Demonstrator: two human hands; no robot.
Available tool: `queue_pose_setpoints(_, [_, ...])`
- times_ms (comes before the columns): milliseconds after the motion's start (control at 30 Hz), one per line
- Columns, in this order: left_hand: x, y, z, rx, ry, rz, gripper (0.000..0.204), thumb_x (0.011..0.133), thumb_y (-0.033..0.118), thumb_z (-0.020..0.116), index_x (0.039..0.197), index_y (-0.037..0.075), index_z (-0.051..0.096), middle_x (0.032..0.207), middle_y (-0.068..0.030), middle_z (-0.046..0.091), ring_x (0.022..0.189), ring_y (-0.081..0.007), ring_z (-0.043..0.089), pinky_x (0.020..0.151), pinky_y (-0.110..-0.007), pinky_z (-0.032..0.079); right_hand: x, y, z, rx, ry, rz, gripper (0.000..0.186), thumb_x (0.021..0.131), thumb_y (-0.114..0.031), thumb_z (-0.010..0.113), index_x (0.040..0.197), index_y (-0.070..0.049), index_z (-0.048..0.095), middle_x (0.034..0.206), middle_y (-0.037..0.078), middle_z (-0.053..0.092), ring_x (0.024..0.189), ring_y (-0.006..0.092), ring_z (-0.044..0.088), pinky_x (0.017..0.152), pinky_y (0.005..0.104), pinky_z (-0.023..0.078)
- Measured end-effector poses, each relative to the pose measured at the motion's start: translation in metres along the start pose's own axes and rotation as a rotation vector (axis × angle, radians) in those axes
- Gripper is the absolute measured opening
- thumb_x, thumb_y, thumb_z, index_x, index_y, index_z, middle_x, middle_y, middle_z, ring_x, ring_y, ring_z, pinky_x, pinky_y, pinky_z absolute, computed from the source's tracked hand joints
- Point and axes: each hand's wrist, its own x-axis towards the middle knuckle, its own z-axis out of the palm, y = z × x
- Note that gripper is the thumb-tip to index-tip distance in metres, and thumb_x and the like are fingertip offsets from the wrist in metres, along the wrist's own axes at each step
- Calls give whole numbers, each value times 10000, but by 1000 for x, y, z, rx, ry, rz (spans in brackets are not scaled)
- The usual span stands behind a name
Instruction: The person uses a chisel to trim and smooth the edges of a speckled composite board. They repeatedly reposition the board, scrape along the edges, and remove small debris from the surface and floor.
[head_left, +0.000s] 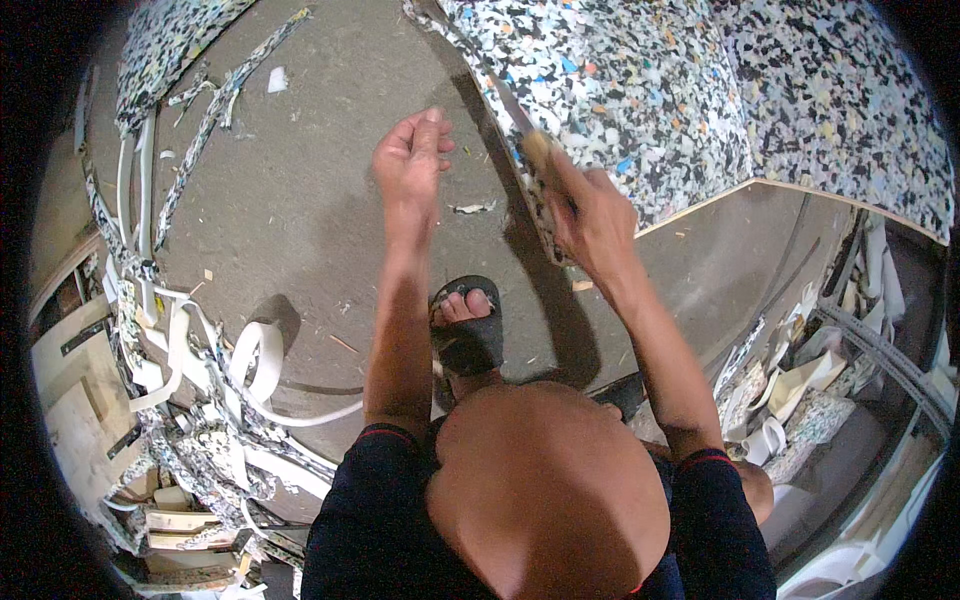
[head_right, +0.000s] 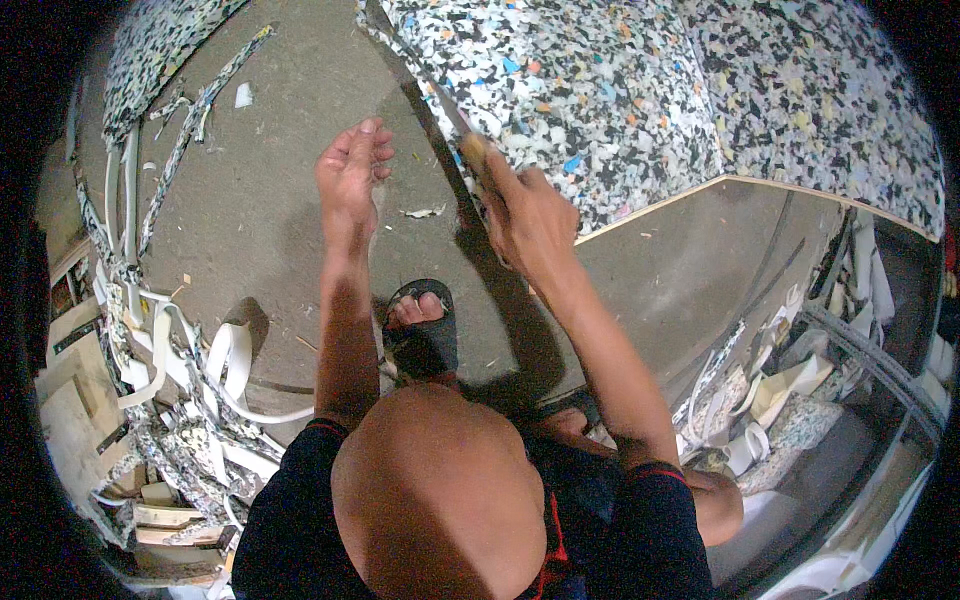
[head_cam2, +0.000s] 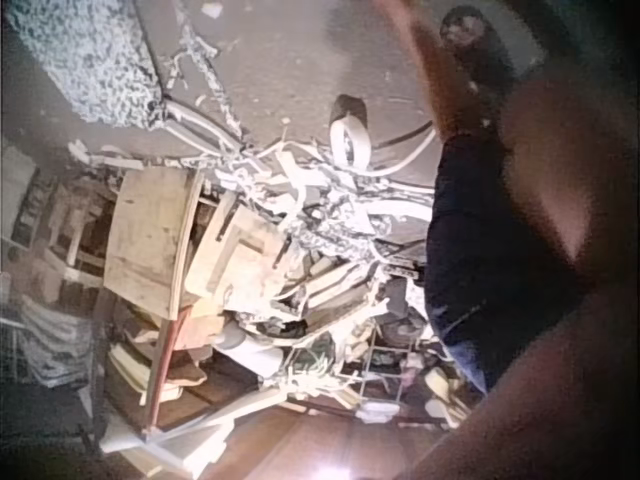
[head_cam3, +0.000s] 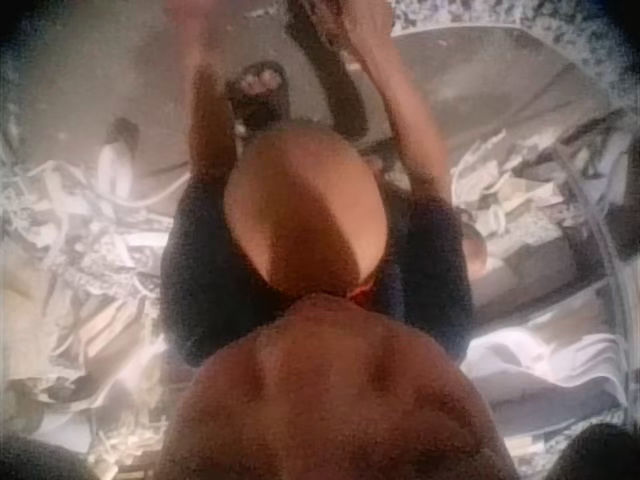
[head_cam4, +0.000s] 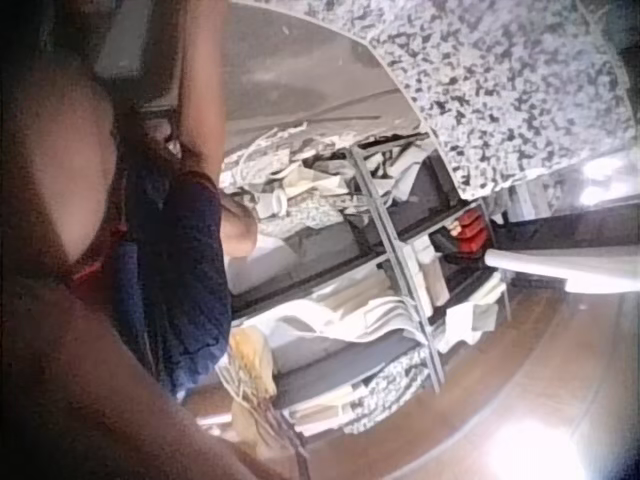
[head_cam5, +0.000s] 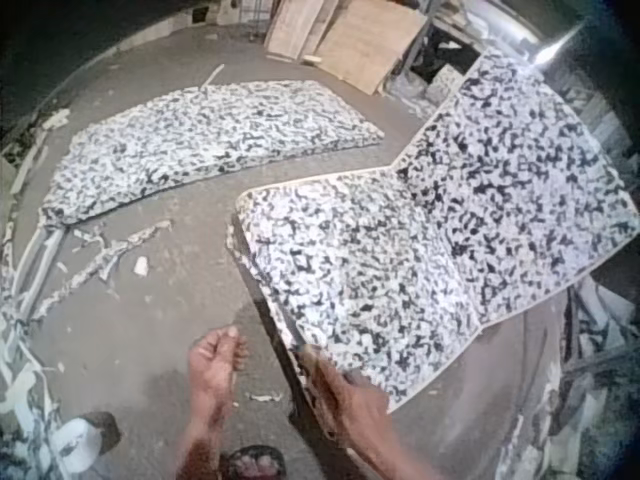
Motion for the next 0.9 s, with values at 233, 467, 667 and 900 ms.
queue_pose_setpoints(233, [-3,0,8,43,-12,-60,292,1007,330,677,1109,62,731,999,-47,739,833,-130,648,693,-282,498,-31,3,-20,-28,-94,71,513,905,-211,723,1403,-191,598,834,153,596,681,368,641,579,475,509])
queue_pose_setpoints(467, [-5,-7,6,63,-62,-17,276,1001,317,686,1108,68,734,991,-46,740,812,-124,648,679,-279,499,-28,12,-6,-28,-27,-18,547,900,-161,704,1434,-184,587,855,155,596,723,363,631,621,477,492])
queue_pose_setpoints(667, [-12,-9,9,101,-48,-73,291,993,293,696,1113,29,721,970,-48,737,806,-113,642,668,-271,500,-63,14,-37,29,-132,53,539,905,-132,699,1431,-175,589,869,161,605,730,369,637,639,470,503])
queue_pose_setpoints(900, [-19,-9,11,138,-80,-35,285,993,284,700,1104,21,718,959,-47,736,804,-100,626,662,-260,493,-44,20,-8,15,-8,-37,487,902,-140,706,1381,-153,621,872,181,622,739,399,645,638,476,505])
